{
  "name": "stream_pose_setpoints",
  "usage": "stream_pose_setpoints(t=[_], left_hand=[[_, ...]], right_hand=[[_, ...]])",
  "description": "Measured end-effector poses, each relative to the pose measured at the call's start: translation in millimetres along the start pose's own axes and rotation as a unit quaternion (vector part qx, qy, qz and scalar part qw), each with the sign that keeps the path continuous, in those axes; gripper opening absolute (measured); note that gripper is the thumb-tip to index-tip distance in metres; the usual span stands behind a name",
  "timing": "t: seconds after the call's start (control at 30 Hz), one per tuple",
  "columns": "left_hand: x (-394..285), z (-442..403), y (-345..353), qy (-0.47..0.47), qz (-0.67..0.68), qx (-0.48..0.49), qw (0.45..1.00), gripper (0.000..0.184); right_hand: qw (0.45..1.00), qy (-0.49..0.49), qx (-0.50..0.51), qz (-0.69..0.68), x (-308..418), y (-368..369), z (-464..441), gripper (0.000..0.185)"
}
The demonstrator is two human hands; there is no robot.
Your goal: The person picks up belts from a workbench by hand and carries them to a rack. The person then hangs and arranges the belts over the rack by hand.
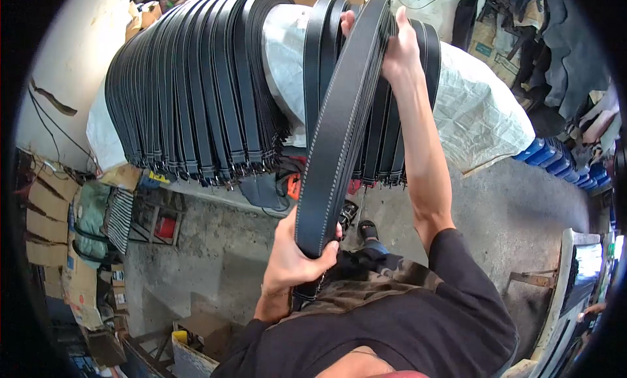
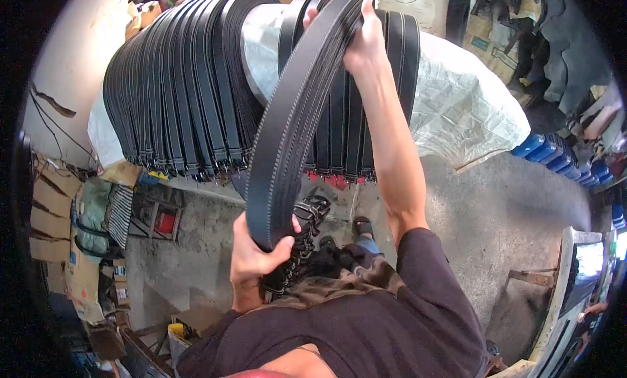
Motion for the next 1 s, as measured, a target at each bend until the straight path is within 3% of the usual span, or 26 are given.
stream_pose_setpoints(t=[0.03,0.37,0.47,0.57,0.8,1.0], left_hand=[[-5.5,-2.0,0.1,0.005,0.008,-0.005,1.000,0.037],[-69.7,-108.7,24.8,0.066,0.042,0.005,0.997,0.022],[-99.5,-152.2,26.5,0.090,-0.033,0.005,0.995,0.016],[-114.5,-186.2,32.3,0.072,-0.077,0.038,0.994,0.025],[-123.2,-226.0,31.7,0.063,-0.123,0.010,0.990,0.029],[-119.1,-246.0,36.1,0.103,-0.119,0.008,0.988,0.030]], right_hand=[[0.996,0.012,0.033,-0.080,0.1,-0.2,-6.4,0.066],[0.992,0.094,0.062,-0.052,19.7,-30.3,-70.9,0.065],[0.989,0.122,0.077,-0.038,24.9,-34.4,-94.9,0.064],[0.985,0.146,0.089,-0.026,28.7,-39.0,-119.8,0.064],[0.980,0.179,0.085,-0.006,41.7,-70.8,-162.4,0.063],[0.977,0.192,0.091,0.015,56.4,-74.2,-189.6,0.062]])
Point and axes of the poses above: each hand's wrist, its own z-axis away from the middle knuckle, its own y-axis out of the palm, x = y × z, the point moved 6 cm from there along -z, towards the middle knuckle, and after that the axes turned 6 degrees about x, right-handed, at the moved point
